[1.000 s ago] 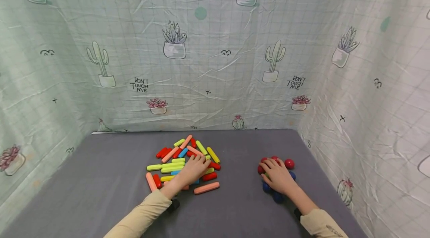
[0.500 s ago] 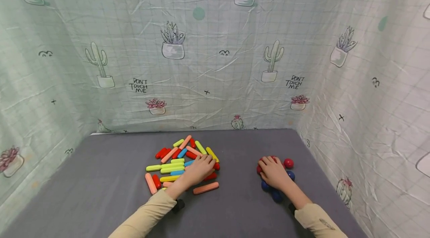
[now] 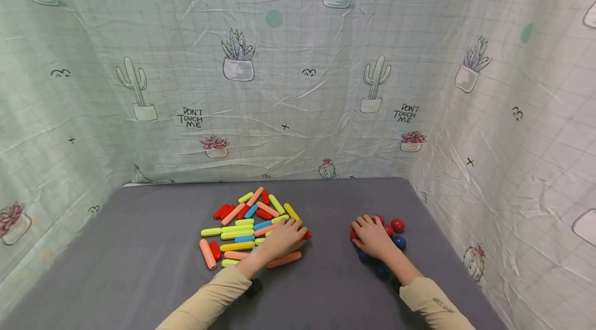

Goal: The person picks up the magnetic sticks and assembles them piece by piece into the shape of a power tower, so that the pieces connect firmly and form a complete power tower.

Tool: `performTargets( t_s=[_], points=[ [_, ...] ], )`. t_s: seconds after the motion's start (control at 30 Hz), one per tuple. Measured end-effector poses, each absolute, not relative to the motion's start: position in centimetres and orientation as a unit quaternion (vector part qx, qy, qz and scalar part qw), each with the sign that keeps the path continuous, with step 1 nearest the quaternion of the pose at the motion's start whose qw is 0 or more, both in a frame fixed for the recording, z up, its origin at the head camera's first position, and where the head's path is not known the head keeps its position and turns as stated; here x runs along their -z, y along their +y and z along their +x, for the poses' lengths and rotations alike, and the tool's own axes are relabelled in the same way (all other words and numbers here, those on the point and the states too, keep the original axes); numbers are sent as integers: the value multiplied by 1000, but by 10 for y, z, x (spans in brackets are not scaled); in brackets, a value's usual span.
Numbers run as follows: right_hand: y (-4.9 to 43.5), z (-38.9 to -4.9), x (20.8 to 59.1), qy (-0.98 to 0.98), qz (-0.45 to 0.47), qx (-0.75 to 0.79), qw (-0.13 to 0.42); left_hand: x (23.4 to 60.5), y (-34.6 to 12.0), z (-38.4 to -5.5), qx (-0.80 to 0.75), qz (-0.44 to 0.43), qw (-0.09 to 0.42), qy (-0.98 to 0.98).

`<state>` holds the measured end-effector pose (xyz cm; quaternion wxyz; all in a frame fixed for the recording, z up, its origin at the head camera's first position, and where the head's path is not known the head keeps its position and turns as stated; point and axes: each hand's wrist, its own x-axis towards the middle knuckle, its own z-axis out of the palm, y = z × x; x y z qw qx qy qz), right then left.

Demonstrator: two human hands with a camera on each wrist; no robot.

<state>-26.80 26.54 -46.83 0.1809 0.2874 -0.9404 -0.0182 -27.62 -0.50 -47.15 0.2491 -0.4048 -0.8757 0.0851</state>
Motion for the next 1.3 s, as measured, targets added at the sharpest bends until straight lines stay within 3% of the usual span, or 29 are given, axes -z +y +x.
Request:
performTargets(
  t_s=[0.6,1.3],
  points=[
    [234,-268,472,-926,324,22,190,484,24,-281,-135,-420,179,-879],
    [219,-262,473,-925,344,-33,156,484,32,-278,-139,-420,175,-880]
  ],
)
